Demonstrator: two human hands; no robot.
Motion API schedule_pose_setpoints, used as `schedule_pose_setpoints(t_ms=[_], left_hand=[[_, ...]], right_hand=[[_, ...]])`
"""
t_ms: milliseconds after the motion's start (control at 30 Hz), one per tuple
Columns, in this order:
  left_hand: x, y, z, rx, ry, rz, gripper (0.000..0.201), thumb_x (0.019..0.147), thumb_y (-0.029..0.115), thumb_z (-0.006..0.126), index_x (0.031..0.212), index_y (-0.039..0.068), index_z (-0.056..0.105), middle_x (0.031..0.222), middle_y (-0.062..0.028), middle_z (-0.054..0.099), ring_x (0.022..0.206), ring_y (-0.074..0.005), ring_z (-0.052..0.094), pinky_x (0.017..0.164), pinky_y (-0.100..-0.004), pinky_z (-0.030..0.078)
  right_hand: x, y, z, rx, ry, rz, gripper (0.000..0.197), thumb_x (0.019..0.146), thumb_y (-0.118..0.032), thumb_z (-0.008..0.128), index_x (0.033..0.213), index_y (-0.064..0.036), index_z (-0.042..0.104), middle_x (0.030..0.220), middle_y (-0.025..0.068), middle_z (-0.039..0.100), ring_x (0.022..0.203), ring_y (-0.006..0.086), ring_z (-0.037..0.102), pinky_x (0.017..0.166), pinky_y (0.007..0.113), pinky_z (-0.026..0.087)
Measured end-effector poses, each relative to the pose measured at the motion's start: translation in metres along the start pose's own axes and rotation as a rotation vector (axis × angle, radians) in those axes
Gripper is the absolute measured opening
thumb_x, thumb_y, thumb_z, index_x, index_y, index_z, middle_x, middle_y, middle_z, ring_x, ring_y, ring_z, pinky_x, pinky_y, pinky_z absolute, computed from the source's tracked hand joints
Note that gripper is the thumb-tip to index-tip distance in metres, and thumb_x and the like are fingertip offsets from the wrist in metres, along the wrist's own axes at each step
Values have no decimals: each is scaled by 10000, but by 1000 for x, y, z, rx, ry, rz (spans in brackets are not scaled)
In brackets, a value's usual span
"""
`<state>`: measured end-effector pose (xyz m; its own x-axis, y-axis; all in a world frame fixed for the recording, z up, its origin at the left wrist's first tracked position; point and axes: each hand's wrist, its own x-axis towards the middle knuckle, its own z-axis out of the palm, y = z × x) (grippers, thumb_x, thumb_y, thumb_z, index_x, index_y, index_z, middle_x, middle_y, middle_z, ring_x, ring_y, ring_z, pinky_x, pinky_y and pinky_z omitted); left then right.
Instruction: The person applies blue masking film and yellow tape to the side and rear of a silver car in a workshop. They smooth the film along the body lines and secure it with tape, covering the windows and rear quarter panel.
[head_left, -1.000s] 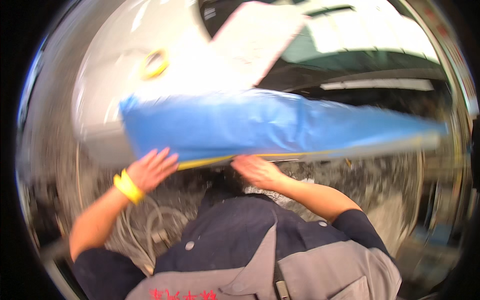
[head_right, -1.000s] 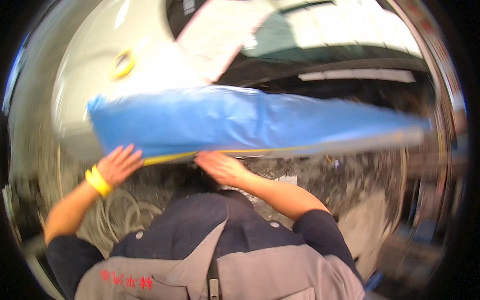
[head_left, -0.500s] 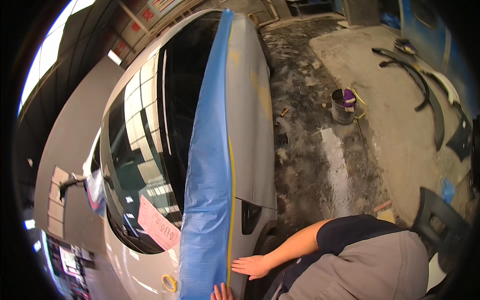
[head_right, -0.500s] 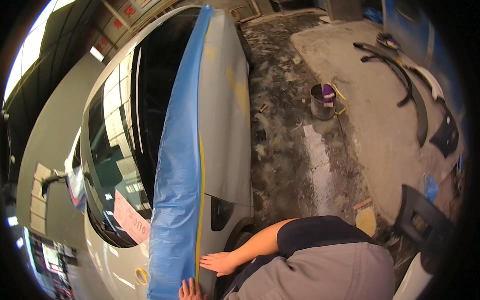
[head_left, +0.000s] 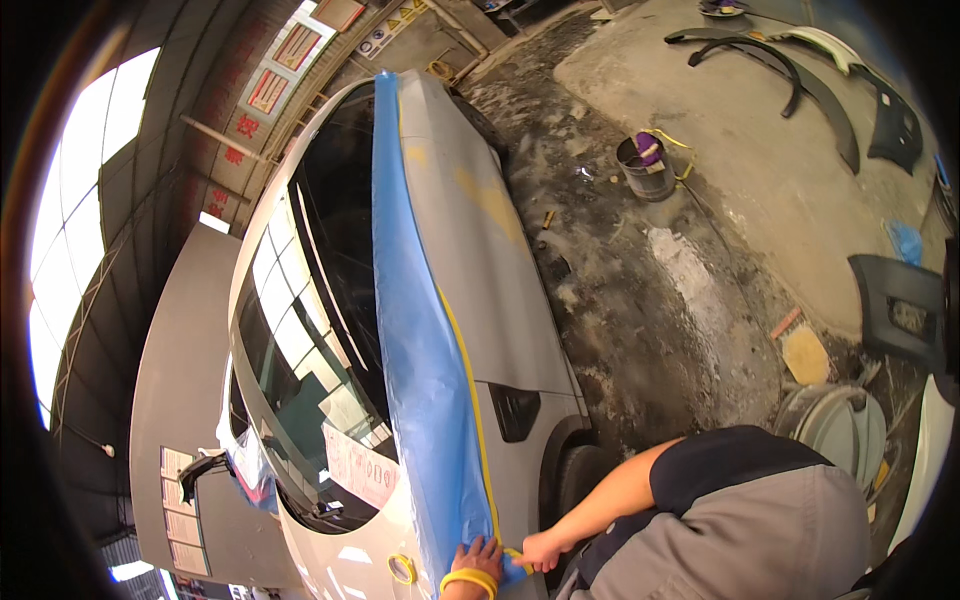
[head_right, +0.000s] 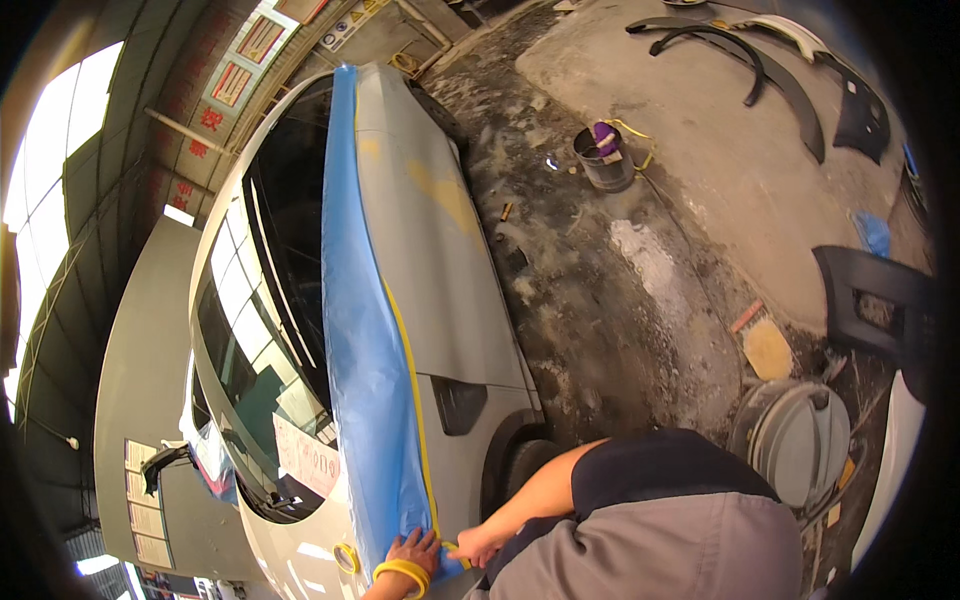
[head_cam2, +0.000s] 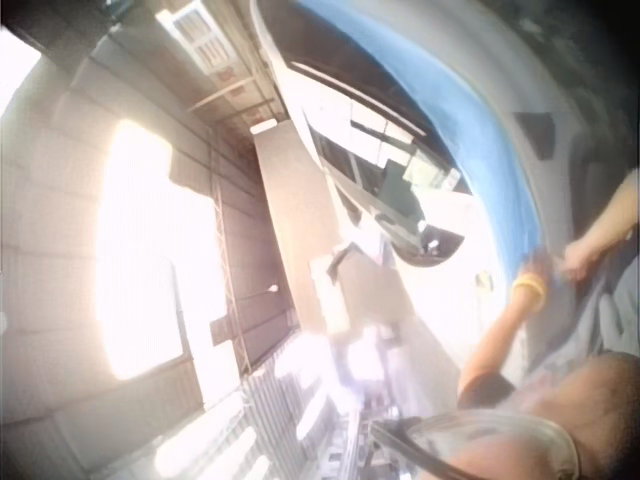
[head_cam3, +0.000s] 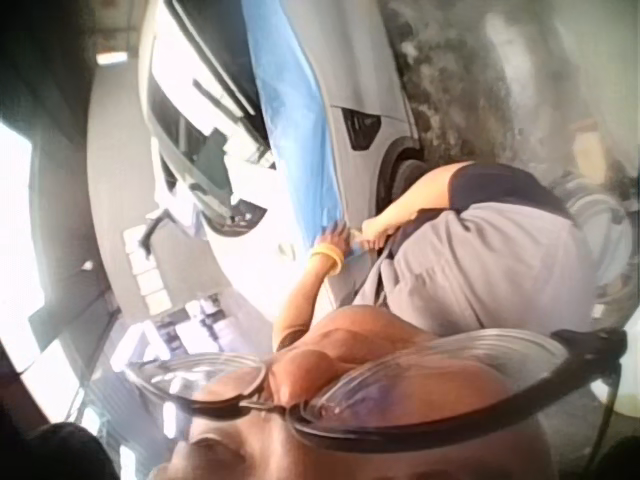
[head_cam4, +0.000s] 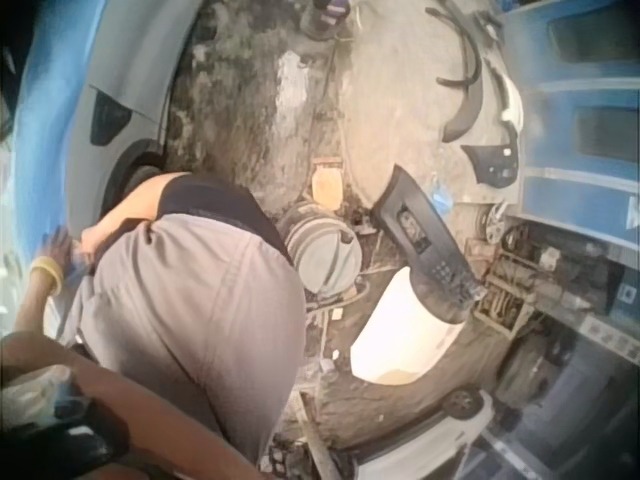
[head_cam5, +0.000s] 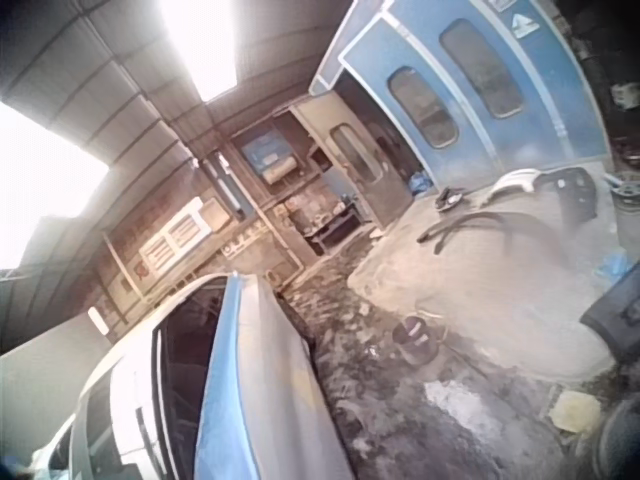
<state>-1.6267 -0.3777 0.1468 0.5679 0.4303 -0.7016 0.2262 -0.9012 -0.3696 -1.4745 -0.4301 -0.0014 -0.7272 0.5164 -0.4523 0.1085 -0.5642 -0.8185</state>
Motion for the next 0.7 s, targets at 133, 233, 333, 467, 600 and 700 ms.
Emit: schedule_pose_setpoints(t_ms=[133, 233, 333, 467, 600, 700], left_hand=[[-7, 5, -32, 132, -8, 42, 499, 1017, 294, 444, 1474, 115, 533, 1588, -59, 450, 1494, -300, 365, 1179, -541, 316], [-8, 8, -34, 51, 62, 19, 482, 1028, 257, 411, 1465, 86, 524, 1566, -92, 481, 1500, -323, 362, 1201, -526, 303], [-8, 8, -22, 63, 95, 62, 487, 1038, 260, 399, 1480, 84, 507, 1574, -90, 477, 1514, -312, 340, 1214, -505, 298], [-7, 11, -16, 151, -2, 98, 575, 1001, 206, 468, 1559, 85, 397, 1660, -72, 347, 1545, -318, 281, 1231, -519, 271], [-21, 26, -7, 388, -83, 86, 656, 985, 160, 469, 1618, 104, 310, 1713, -57, 227, 1582, -312, 183, 1265, -531, 202], [-29, 35, 6, 421, -31, 138, 623, 1005, 172, 452, 1610, 95, 328, 1707, -74, 238, 1583, -312, 178, 1277, -516, 158]], right_hand=[[5, 15, 21, 187, 220, -80, 683, 984, -670, 529, 949, -7, 690, 796, 106, 697, 627, 184, 664, 523, 307, 553], [11, 31, 48, 356, 359, -199, 623, 985, -616, 584, 740, -44, 618, 622, 88, 601, 517, 192, 603, 461, 339, 492], [24, 35, 89, 705, 524, -357, 478, 995, -556, 606, 954, -81, 640, 674, 48, 566, 508, 176, 511, 460, 337, 432], [21, 33, 145, 848, 587, -399, 466, 986, -560, 619, 1064, -101, 641, 935, 12, 586, 840, 129, 556, 651, 277, 532], [21, 41, 219, 953, 413, -252, 607, 946, -531, 714, 1284, -45, 577, 1192, 53, 571, 1000, 170, 562, 783, 321, 566], [26, 58, 256, 946, 412, -189, 622, 981, -611, 601, 1284, -68, 590, 1300, 48, 525, 931, 203, 561, 752, 358, 578]])
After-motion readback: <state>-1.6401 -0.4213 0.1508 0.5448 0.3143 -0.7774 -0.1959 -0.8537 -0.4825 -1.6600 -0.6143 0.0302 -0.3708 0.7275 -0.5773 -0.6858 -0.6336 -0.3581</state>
